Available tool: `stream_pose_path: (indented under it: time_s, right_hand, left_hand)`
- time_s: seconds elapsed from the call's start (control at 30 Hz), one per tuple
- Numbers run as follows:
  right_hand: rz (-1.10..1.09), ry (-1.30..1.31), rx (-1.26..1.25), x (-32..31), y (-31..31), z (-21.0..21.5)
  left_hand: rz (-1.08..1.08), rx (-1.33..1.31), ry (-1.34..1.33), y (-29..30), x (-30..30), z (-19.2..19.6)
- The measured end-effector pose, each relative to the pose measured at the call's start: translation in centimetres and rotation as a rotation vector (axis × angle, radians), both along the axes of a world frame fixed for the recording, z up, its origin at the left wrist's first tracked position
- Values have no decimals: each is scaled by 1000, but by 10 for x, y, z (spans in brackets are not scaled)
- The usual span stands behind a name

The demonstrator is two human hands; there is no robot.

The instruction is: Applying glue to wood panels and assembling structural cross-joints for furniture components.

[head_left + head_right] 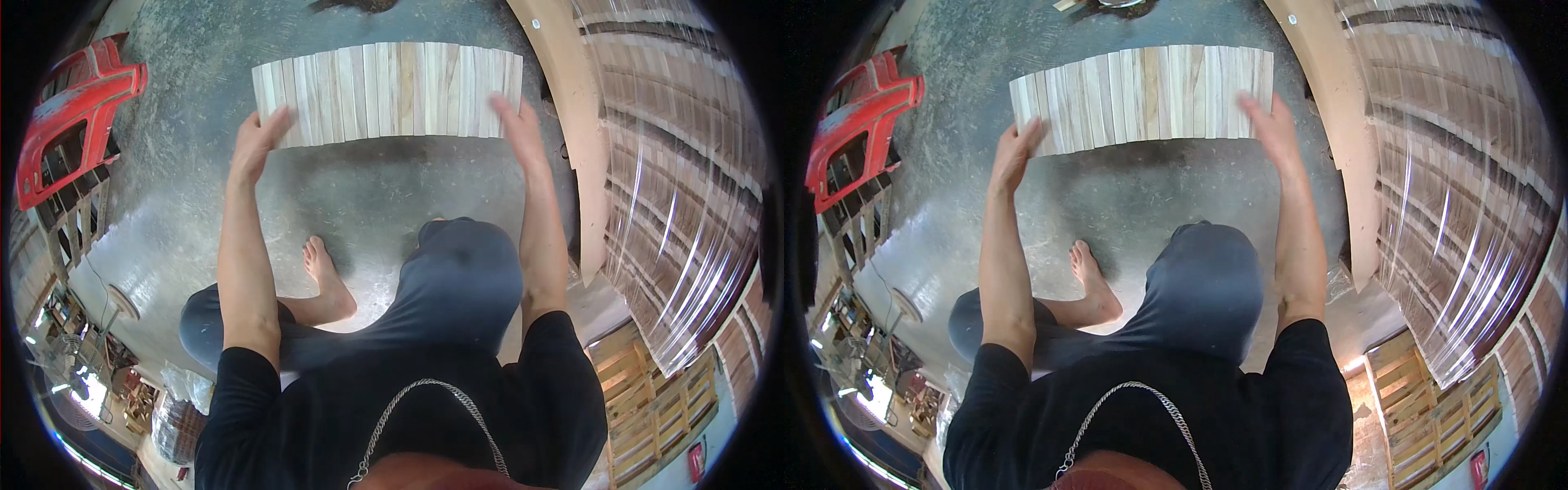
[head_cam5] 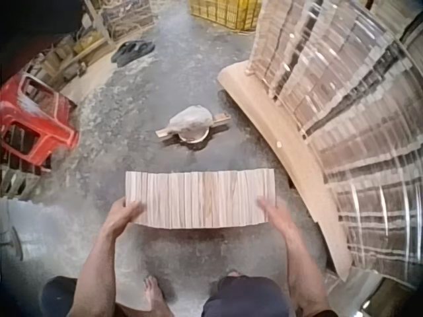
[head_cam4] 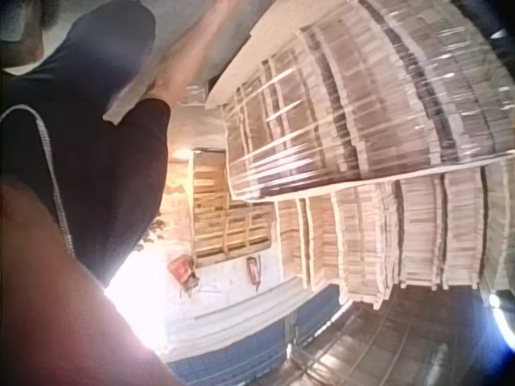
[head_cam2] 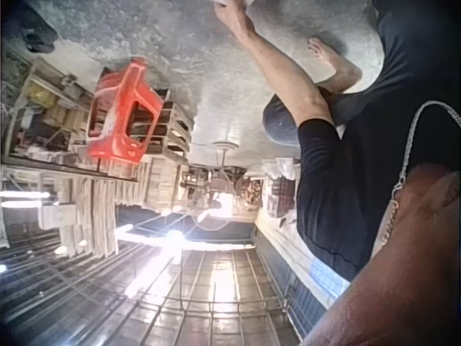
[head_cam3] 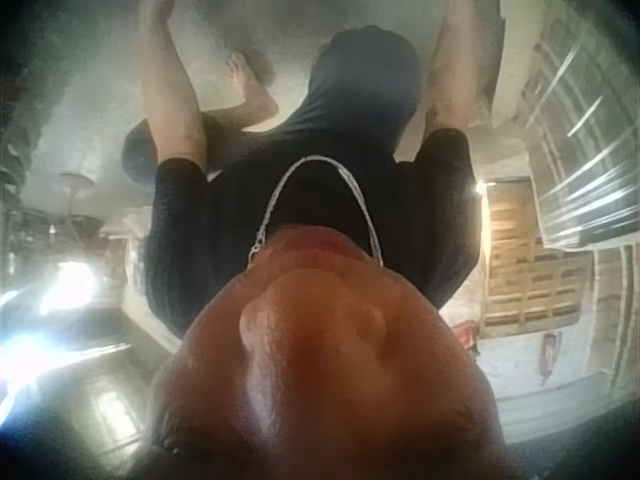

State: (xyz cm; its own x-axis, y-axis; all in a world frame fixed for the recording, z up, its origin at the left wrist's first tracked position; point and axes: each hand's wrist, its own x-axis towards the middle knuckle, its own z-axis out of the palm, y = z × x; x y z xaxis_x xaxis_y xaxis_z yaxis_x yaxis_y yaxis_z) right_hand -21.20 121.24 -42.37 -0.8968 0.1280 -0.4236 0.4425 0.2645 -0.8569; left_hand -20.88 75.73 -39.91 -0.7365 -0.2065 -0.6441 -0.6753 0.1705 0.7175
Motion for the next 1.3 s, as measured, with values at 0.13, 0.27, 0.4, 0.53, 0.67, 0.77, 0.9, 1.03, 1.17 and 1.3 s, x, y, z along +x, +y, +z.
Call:
stream_pose_path:
  time_s: [0.13,0.27,0.4,0.53,0.67,0.77,0.9,1.03,1.17,1.3]
  right_hand:
    - [47,-62,69,-6,-20,26]
    - [130,-146,94,-10,-13,32]
    - [186,-96,144,-12,-10,33]
    - [190,-175,146,-10,-10,36]
    - [179,-201,16,-13,-10,31]
    - [36,-58,-161,-1,0,10]
    - [-78,36,-422,30,23,-35]
    - [17,176,-305,42,0,-22]
    - [77,221,-101,45,-16,-23]
    - [-28,201,-99,48,-21,-44]
  left_hand:
    - [-109,-50,11,17,-1,1]
    - [-132,-86,-25,17,-4,-2]
    - [-141,-71,28,14,-14,10]
    - [-200,-98,-22,11,-15,3]
    - [-182,33,-110,1,-14,-10]
    - [-139,136,83,2,0,-26]
    - [246,742,19,-7,14,-19]
    - [199,821,38,-37,27,-52]
    - [-19,263,75,-29,40,-57]
    - [-202,-111,257,-13,48,-90]
